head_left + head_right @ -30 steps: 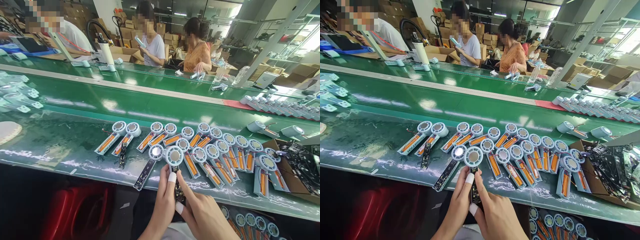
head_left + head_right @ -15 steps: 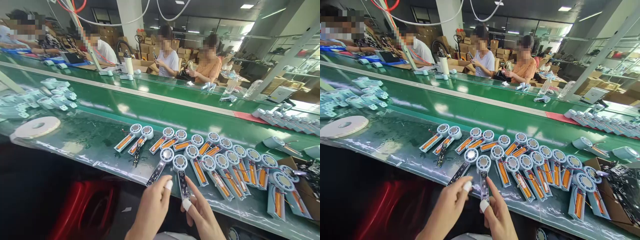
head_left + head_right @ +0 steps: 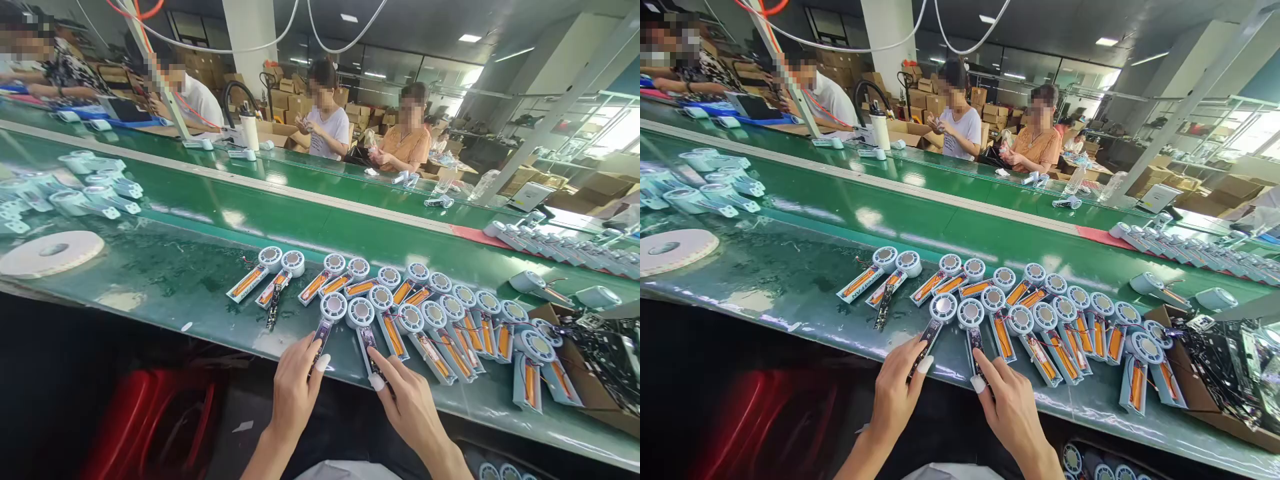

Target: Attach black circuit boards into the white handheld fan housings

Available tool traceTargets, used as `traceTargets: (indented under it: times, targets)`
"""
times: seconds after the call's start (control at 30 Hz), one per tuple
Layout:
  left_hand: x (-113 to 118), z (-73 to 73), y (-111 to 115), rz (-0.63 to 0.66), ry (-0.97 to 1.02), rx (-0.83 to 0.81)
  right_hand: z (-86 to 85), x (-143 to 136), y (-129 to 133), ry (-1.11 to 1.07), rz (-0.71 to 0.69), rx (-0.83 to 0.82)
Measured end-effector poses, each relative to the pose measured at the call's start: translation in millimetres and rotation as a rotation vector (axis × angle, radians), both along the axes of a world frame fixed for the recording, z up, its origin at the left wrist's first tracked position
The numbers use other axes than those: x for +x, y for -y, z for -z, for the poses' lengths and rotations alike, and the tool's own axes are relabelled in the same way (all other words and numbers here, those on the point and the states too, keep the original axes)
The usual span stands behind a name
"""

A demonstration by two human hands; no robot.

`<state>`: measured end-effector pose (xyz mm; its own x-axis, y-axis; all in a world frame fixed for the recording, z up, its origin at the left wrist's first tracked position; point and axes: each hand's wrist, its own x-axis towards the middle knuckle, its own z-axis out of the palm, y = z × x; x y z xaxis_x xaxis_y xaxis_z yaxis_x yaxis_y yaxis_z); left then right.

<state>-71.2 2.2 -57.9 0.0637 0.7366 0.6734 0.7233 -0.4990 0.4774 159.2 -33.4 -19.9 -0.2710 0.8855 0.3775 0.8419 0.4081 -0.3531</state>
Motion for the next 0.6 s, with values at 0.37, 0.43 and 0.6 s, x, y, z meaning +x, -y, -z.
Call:
traceTargets:
  times: [0.37,0.43,0.6]
  targets:
    - [-9,8.8,-8,0.06,-0.03,0.088,18.4,-1,1,-0.001,-0.009,0.114]
    - [-10,8.8,-8,0.06,-0.037,0.096,20.5,0,2,-0.008,-0.011,0.114]
    - [-12,2.2,-8,0.065,-0.079,0.04,28.1,2,5,-0.03,0.026,0.056]
